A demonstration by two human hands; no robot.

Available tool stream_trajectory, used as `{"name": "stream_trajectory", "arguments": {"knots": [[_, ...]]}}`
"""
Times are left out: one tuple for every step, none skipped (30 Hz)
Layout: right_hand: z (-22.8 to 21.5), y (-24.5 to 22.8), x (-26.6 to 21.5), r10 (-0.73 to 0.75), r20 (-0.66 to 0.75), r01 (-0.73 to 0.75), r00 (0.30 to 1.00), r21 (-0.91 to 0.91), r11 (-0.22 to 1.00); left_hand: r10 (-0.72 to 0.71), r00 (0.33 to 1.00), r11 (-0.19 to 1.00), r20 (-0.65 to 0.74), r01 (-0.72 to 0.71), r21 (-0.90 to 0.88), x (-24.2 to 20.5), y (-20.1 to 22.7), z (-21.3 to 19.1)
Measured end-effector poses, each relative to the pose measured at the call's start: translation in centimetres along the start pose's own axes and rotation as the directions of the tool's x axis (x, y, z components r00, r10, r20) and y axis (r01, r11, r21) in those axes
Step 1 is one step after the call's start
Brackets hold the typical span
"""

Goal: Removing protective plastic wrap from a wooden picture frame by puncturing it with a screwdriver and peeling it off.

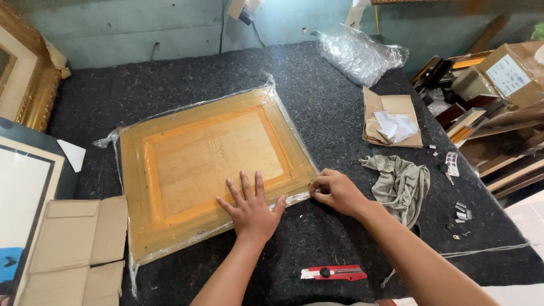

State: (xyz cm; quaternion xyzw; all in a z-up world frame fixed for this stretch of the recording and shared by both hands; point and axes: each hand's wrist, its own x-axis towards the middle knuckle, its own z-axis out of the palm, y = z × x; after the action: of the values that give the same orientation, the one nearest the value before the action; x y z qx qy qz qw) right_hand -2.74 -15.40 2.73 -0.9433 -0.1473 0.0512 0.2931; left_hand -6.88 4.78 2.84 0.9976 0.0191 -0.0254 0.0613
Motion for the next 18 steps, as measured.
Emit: {"name": "stream_trajectory", "arguments": {"knots": [[-0.1,-0.4,0.1,-0.002,-0.003,0.002,1.0,-0.002,1.0,0.001,1.0,1.0,-0.004,-0.001,-0.001,0.1,0.0,0.1],[-0.3,-0.7,0.2,0.025,0.025,-0.024,0.999,-0.038,0.999,-0.002,1.0,1.0,-0.004,0.002,-0.002,0.2,0.0,0.2],[-0.3,-1.0,0.0,0.058,0.053,-0.055,0.997,-0.073,0.996,-0.003,1.0,1.0,0.0,0.003,-0.003,0.0,0.0,0.3],[-0.1,-1.1,0.2,0.061,0.052,-0.057,0.997,-0.074,0.996,0.0,1.0,1.0,0.0,0.0,-0.004,0.0,0.0,0.3],[0.1,-1.1,0.5,0.11,0.031,-0.105,0.993,-0.124,0.987,-0.002,1.0,1.0,-0.007,0.002,0.01,0.0,0.0,0.3],[0.3,-1.2,0.8,0.158,0.008,-0.154,0.987,-0.172,0.973,-0.003,1.0,1.0,-0.014,0.004,0.023,0.0,0.0,0.3],[0.4,-1.2,0.9,0.158,0.006,-0.155,0.987,-0.172,0.973,-0.002,1.0,1.0,-0.015,0.002,0.024,0.0,0.0,0.3],[0.5,-1.1,1.0,0.191,-0.002,-0.189,0.982,-0.181,0.965,-0.002,1.0,1.0,-0.008,0.002,0.014,0.0,0.0,0.3],[0.5,-1.1,1.0,0.225,-0.009,-0.222,0.974,-0.19,0.956,-0.002,1.0,1.0,0.0,0.002,0.004,0.0,0.0,0.2],[0.5,-1.1,0.9,0.226,-0.01,-0.224,0.974,-0.188,0.956,0.0,1.0,1.0,0.0,0.0,0.006,0.0,0.0,0.3],[0.3,-1.1,0.8,0.208,0.005,-0.205,0.978,-0.147,0.968,-0.002,1.0,1.0,-0.003,0.002,0.006,0.0,0.0,0.3],[0.2,-1.1,0.7,0.19,0.019,-0.187,0.982,-0.105,0.977,-0.004,1.0,1.0,-0.007,0.004,0.005,0.0,0.0,0.4],[0.1,-0.9,0.4,0.19,0.021,-0.187,0.981,-0.106,0.977,-0.005,1.0,1.0,-0.006,0.005,0.004,0.0,0.0,0.4],[-0.1,-0.8,0.2,0.142,0.012,-0.14,0.99,-0.1,0.985,-0.005,1.0,1.0,-0.005,0.005,0.015,0.0,0.0,0.4],[-0.2,-0.7,0.0,0.092,0.002,-0.091,0.996,-0.095,0.991,-0.006,1.0,1.0,-0.007,0.006,0.026,0.0,0.0,0.3],[-0.1,-0.5,0.0,0.091,0.002,-0.09,0.996,-0.096,0.991,-0.007,1.0,1.0,-0.008,0.007,0.025,0.0,0.0,0.4],[0.0,-0.4,0.1,0.075,-0.005,-0.075,0.997,-0.096,0.993,-0.004,1.0,1.0,-0.011,0.005,0.02,0.0,0.0,0.4],[0.2,-0.2,0.2,0.06,-0.013,-0.06,0.998,-0.097,0.993,-0.002,1.0,1.0,-0.014,0.003,0.014,0.0,0.0,0.4]]}}
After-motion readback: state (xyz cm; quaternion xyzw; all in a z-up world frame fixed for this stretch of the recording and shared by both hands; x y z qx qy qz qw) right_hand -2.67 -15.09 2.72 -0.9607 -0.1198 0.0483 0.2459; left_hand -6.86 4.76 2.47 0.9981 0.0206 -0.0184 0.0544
